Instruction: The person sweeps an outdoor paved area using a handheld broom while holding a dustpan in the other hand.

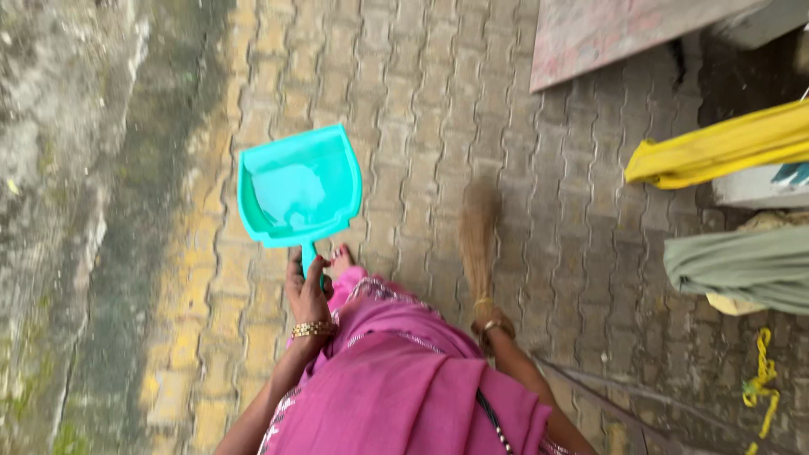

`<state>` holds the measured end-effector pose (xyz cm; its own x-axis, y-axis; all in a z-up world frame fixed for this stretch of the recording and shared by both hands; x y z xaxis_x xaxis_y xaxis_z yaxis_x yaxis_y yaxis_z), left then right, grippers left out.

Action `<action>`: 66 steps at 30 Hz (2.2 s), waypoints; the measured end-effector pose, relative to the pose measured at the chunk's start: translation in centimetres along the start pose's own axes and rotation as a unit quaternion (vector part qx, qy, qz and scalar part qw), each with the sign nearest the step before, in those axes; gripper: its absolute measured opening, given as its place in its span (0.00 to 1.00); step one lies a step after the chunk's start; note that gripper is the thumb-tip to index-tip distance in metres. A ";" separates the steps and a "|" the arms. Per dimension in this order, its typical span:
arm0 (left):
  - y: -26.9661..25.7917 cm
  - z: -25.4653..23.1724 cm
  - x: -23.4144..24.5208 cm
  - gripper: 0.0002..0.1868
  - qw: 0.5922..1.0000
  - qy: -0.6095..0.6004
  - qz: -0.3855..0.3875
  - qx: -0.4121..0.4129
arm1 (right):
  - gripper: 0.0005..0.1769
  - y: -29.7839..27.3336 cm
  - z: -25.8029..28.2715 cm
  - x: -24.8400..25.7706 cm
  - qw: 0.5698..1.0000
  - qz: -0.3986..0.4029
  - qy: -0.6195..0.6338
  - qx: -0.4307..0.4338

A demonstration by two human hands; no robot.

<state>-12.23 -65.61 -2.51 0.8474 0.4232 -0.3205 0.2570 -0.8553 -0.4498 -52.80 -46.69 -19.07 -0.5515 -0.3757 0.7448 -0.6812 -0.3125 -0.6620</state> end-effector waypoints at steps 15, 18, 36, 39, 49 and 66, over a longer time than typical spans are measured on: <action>16.8 -5.0 -7.1 0.26 0.997 0.057 0.040 0.031 | 0.43 2.7 18.5 5.6 0.984 -0.044 -0.068 0.161; 19.6 -5.0 -8.8 0.26 0.996 0.072 0.050 0.027 | 0.49 4.3 18.4 9.8 0.995 -0.046 -0.055 0.066; 33.3 -7.2 -32.7 0.26 0.999 0.029 -0.025 -0.004 | 0.30 25.2 38.6 27.0 0.982 0.010 -0.094 0.161; 35.0 -7.3 -37.5 0.25 0.999 0.028 -0.022 -0.007 | 0.28 26.8 39.8 30.0 0.965 -0.008 -0.132 0.227; 41.9 -5.9 -46.2 0.22 1.000 0.010 -0.001 0.020 | 0.51 34.3 42.9 39.3 0.972 -0.045 -0.103 0.208; 66.1 -16.2 -58.6 0.22 0.999 0.032 0.024 0.010 | 0.36 42.7 68.8 48.0 0.983 0.014 -0.154 0.098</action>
<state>-37.43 -151.77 0.05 0.8863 0.3620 -0.2890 0.2070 -0.8677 -0.4519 -75.22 -138.12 -17.33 -0.3766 -0.6234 0.6853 -0.5456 -0.4486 -0.7079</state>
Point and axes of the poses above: each hand's wrist, its own y-axis towards the middle knuckle, its own x-axis out of the back of the hand, z = x × y, the point moved 6 cm from there along y, towards the middle knuckle, and after that the axes turned 8 degrees about -z, right-handed, at the moved point
